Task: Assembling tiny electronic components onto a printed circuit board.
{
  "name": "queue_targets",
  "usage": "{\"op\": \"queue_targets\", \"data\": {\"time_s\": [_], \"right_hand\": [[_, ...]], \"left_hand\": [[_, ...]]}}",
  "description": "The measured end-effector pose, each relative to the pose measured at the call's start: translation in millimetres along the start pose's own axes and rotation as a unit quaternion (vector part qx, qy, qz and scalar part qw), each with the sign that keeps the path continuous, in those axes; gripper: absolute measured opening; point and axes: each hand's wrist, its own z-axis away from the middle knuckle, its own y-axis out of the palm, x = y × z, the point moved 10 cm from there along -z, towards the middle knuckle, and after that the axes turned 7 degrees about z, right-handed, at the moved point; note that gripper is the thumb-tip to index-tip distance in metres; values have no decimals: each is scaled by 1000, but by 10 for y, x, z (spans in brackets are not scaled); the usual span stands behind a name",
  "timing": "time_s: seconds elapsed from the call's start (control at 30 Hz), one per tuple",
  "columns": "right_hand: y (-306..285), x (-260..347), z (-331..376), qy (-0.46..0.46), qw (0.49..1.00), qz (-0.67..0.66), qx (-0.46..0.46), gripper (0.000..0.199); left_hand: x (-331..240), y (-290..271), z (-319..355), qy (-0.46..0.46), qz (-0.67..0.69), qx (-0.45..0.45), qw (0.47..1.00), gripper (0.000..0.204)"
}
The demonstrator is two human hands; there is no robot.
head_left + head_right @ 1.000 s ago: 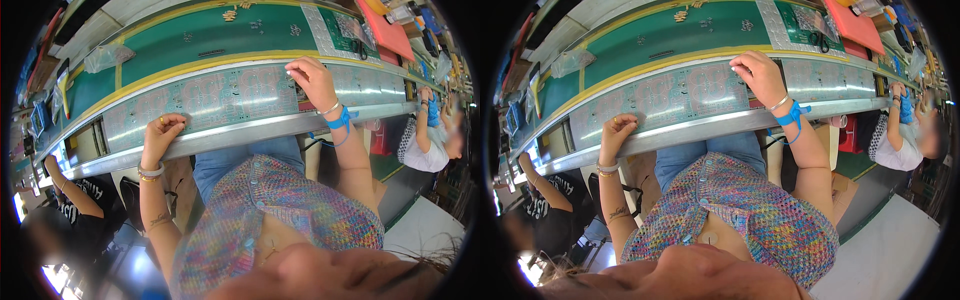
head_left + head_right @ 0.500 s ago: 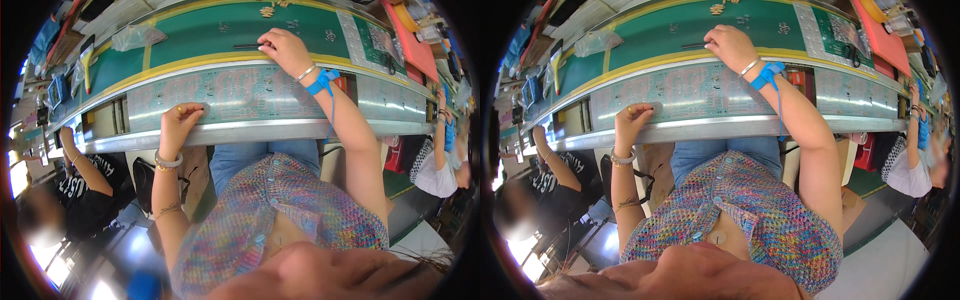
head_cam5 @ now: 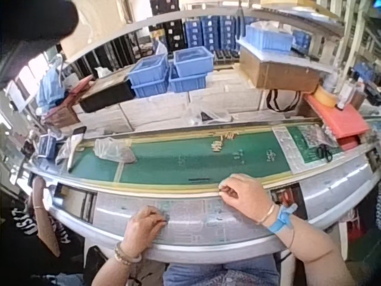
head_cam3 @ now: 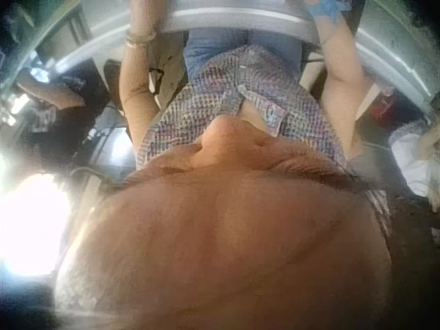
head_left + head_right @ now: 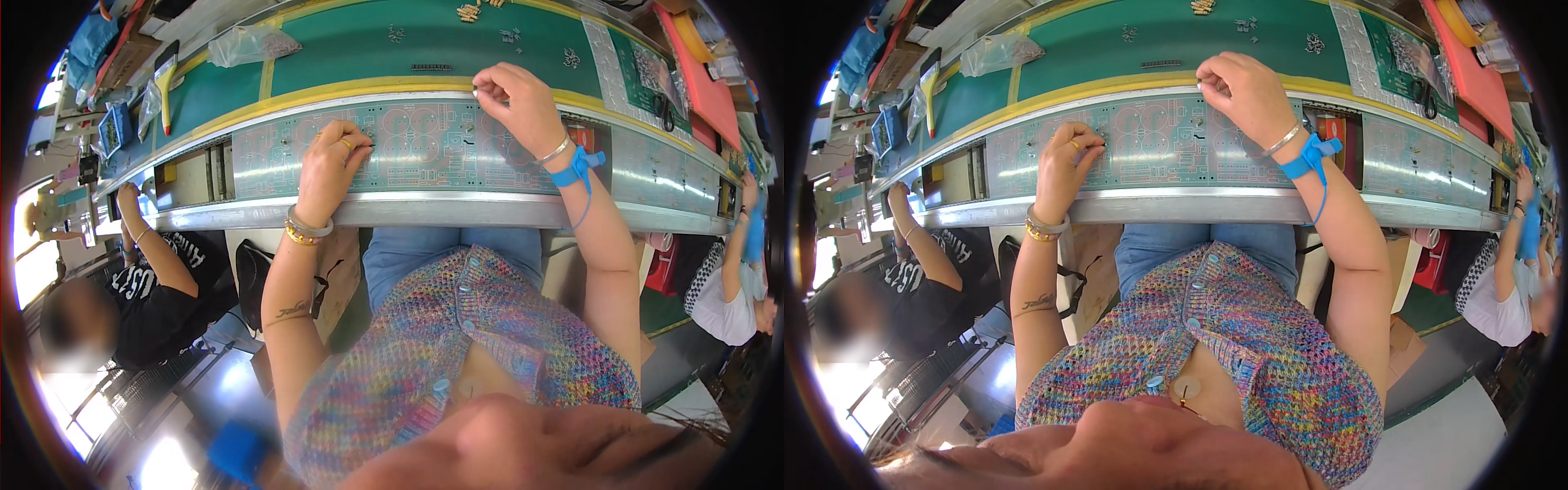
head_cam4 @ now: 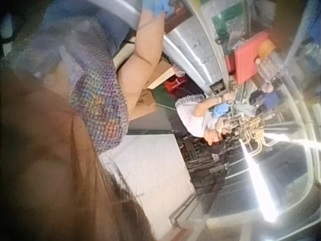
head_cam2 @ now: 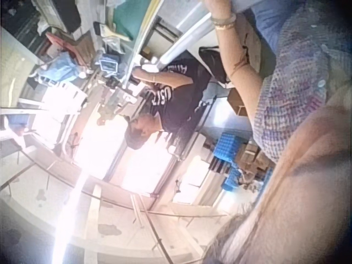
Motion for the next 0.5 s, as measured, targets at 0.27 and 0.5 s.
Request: {"op": "queue_targets", "data": {"time_s": [0.27, 0.5], "right_hand": [[-31, -79, 106, 34, 999, -37, -8, 12], [-84, -52, 172, 38, 998, -47, -11, 12]], "left_hand": [[3, 40, -15, -8, -23, 6, 1000, 13], [-80, 43, 1, 27, -46, 3, 999, 12]]}}
